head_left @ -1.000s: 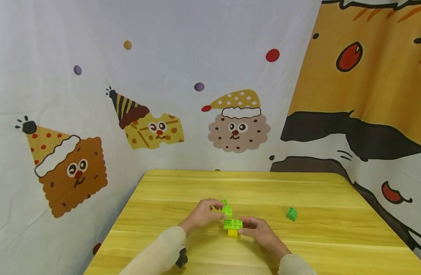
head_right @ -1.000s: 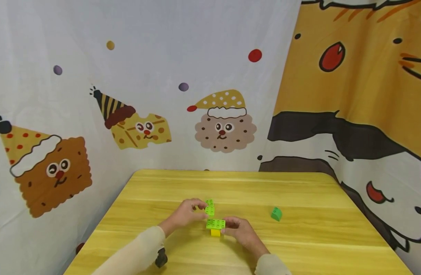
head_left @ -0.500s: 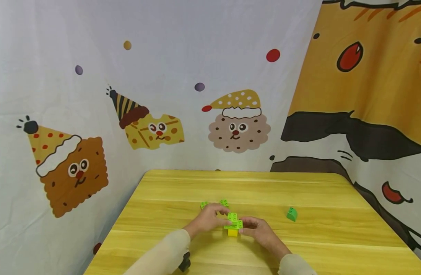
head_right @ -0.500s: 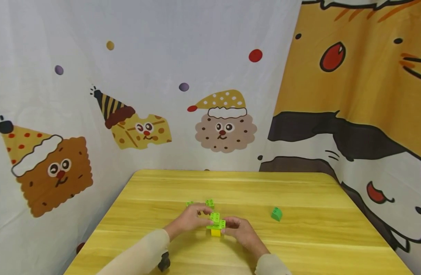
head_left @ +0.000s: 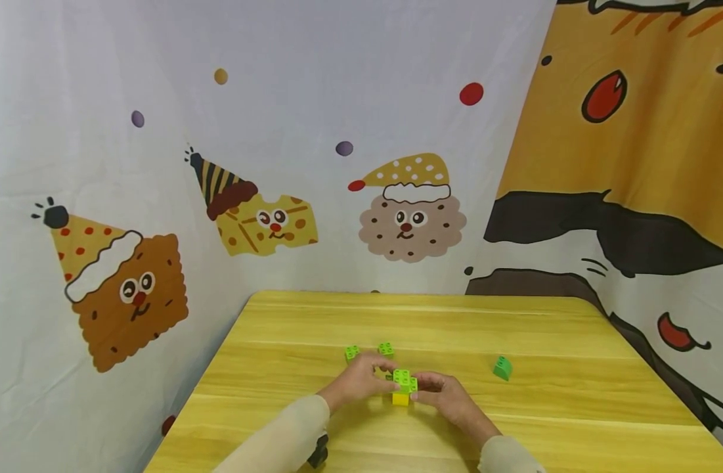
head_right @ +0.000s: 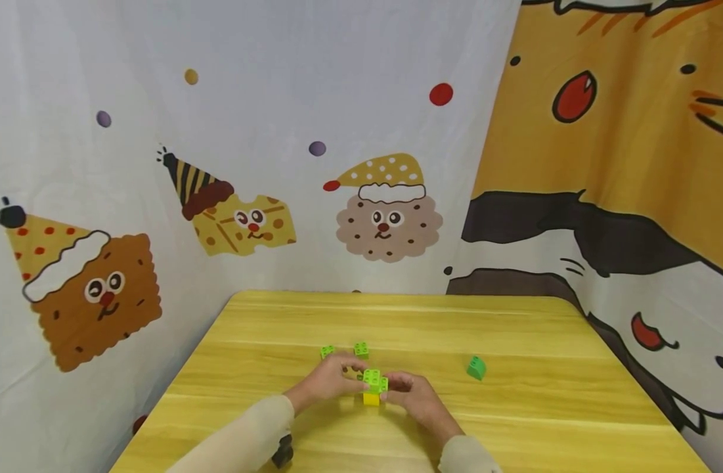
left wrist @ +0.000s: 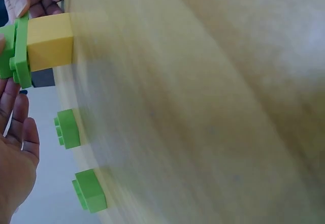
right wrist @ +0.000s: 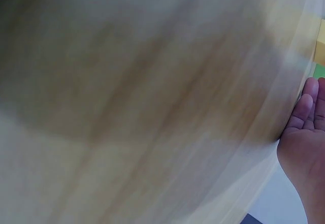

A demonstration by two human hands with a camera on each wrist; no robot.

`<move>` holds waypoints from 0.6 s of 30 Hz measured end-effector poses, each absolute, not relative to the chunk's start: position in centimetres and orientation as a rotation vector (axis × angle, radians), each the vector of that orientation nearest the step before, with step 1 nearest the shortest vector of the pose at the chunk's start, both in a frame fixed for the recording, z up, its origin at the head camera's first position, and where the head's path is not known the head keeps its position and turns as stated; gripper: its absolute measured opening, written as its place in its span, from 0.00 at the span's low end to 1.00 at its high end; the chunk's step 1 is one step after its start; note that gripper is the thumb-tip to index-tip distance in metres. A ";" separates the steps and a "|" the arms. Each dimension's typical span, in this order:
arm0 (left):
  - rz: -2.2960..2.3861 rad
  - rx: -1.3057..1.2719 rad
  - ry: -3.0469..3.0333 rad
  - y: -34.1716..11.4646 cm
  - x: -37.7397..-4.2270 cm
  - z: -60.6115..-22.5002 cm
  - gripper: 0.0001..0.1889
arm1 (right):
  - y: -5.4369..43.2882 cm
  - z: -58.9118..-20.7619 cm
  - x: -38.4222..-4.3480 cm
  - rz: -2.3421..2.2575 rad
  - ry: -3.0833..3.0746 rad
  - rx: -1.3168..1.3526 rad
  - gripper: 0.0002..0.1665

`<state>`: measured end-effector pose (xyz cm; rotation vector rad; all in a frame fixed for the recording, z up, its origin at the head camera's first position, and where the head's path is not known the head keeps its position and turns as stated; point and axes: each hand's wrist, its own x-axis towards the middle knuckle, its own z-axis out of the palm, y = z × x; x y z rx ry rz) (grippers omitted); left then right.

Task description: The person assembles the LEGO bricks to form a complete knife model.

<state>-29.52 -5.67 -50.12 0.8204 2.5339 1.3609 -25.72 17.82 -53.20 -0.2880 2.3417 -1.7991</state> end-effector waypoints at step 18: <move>1.452 0.784 2.508 -5.5 -29.4 -51.0 0.13 | 17.8 -53.2 -25.7 -1.817 2.323 -0.301 0.28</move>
